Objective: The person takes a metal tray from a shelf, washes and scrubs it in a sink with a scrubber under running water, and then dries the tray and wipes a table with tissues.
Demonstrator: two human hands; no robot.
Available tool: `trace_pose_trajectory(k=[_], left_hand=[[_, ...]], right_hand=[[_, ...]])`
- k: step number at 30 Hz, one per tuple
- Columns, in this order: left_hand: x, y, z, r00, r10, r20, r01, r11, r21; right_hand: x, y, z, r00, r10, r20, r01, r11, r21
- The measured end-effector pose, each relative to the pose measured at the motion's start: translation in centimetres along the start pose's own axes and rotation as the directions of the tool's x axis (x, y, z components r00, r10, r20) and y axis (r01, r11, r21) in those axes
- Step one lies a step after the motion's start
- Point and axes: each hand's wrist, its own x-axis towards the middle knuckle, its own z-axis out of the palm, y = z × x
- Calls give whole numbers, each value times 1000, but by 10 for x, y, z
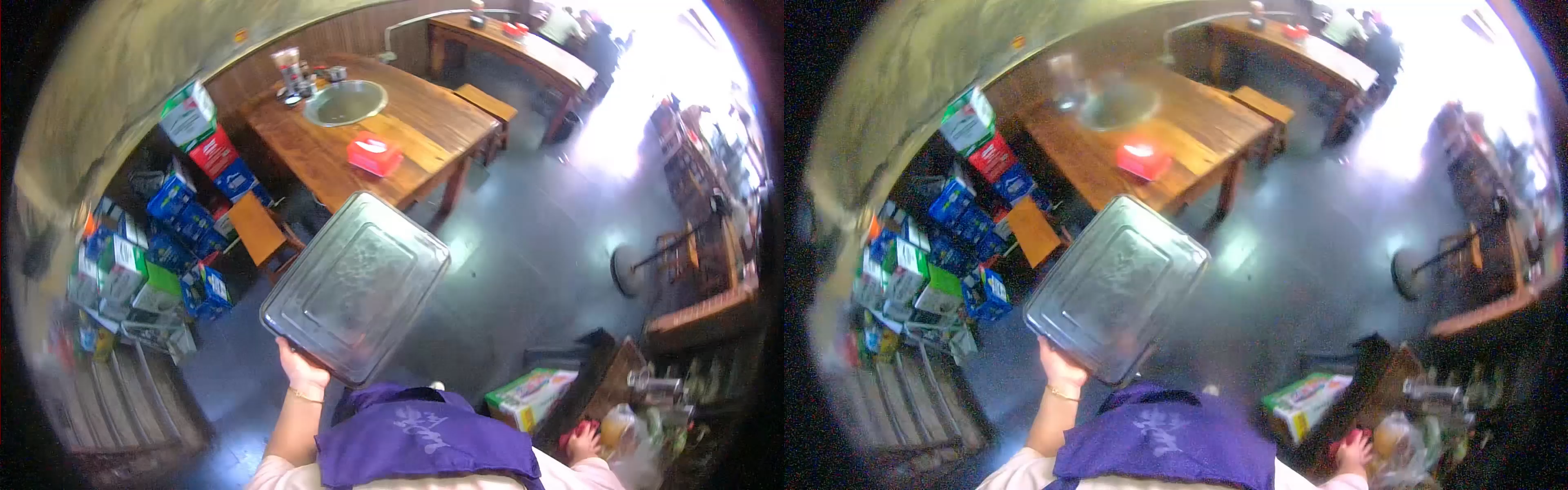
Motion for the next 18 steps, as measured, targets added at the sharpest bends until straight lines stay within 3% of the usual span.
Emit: trace_pose_trajectory(k=[1,3,4,6,7,8,9,10,11,12,13,14,16,18], left_hand=[[3,21,-3,998,60,-25,-60,998,-14],[33,63,-44,989,151,1,-150,984,-93],[40,81,-50,983,184,-9,-183,976,-117],[55,115,-52,974,227,-23,-228,964,-135],[65,136,-53,973,228,-43,-232,963,-136],[75,160,-57,972,224,-73,-232,963,-137],[85,180,-60,971,218,-103,-231,963,-138],[95,198,-58,965,231,-123,-247,958,-143],[106,213,-57,963,246,-107,-261,953,-156],[116,227,-58,961,260,-92,-273,948,-167],[126,240,-53,958,275,-75,-284,943,-172],[136,251,-46,958,268,-100,-282,944,-174],[152,266,-28,963,222,-151,-248,951,-183],[173,274,-16,970,184,-161,-212,961,-179]], right_hand=[[-18,-20,-31,994,32,101,-29,999,-32],[-22,-66,-70,944,239,228,-169,943,-288],[3,-80,-61,964,242,114,-218,958,-188],[-53,-156,-103,967,247,-62,-240,965,106],[-58,-192,-104,987,138,-86,-129,986,102],[-4,-215,-58,999,30,-36,-14,928,372],[-20,-274,-69,996,-51,-76,61,989,136],[-11,-333,-60,957,-268,-113,264,963,-52],[-64,-385,-85,770,-579,-267,550,815,-181],[-94,-431,-104,552,-771,-319,727,632,-268],[-121,-479,-126,269,-892,-364,853,396,-340],[-145,-527,-150,64,-936,-347,862,227,-454],[-191,-614,-196,-30,-913,-407,892,159,-422],[-210,-697,-235,-28,-846,-532,930,173,-324]])
